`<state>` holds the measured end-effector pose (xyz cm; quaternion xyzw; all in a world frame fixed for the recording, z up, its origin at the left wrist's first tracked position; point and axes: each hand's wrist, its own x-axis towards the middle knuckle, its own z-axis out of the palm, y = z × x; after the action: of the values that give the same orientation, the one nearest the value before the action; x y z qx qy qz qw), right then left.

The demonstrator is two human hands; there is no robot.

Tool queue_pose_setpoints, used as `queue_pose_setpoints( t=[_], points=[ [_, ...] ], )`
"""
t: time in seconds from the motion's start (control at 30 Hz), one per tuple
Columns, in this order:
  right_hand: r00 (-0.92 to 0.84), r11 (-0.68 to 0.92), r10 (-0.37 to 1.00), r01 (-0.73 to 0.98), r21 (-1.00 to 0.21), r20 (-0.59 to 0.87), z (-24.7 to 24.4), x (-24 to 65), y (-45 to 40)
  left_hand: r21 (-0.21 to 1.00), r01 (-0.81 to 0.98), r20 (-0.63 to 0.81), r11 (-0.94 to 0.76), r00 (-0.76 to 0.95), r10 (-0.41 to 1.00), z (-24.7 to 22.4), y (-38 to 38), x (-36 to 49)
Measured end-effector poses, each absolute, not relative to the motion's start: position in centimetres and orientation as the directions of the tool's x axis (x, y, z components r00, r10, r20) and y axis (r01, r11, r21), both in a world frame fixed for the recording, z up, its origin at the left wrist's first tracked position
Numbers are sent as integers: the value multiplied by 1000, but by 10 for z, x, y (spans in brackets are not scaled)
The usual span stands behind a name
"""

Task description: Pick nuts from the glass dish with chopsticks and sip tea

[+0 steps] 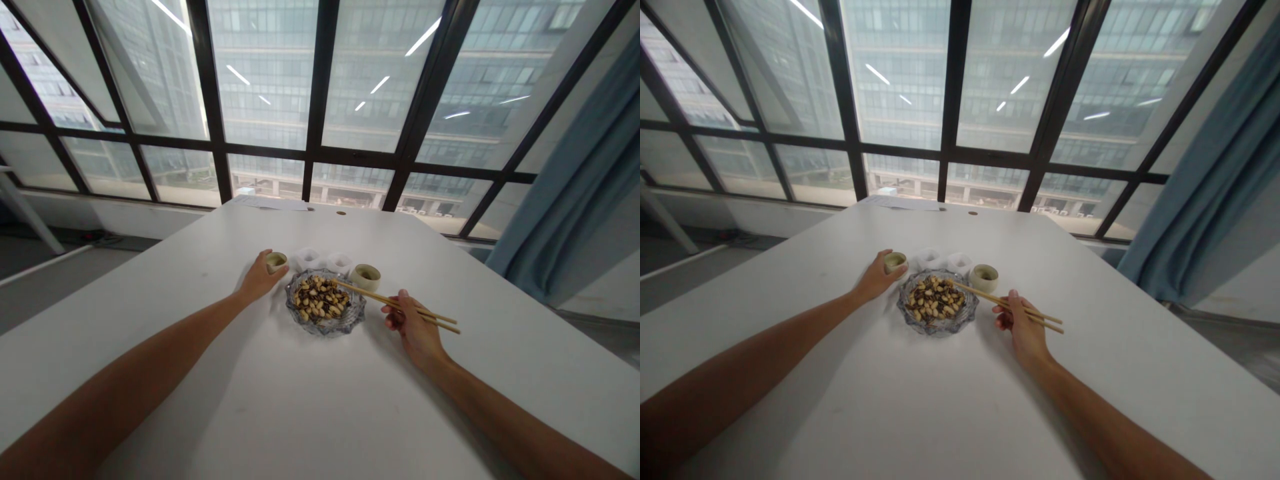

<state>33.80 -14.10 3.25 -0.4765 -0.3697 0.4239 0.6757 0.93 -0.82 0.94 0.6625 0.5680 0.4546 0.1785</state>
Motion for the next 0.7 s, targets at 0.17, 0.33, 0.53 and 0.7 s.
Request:
queue_pose_setpoints(
  t=[0.17,0.33,0.53,0.7],
  points=[
    [390,189,916,-226,-956,89,33,336,-141,751,597,390,-281,-58,919,10,-8,10],
    [371,188,925,-243,-952,88,35,336,-142,759,592,378,-273,-59,924,11,-9,10],
    [336,219,931,-203,-954,143,32,339,-142,751,600,384,-276,-58,921,12,-9,10],
    [295,305,915,-56,-951,276,24,344,-143,752,605,369,-263,-56,928,14,-10,11]
  ],
)
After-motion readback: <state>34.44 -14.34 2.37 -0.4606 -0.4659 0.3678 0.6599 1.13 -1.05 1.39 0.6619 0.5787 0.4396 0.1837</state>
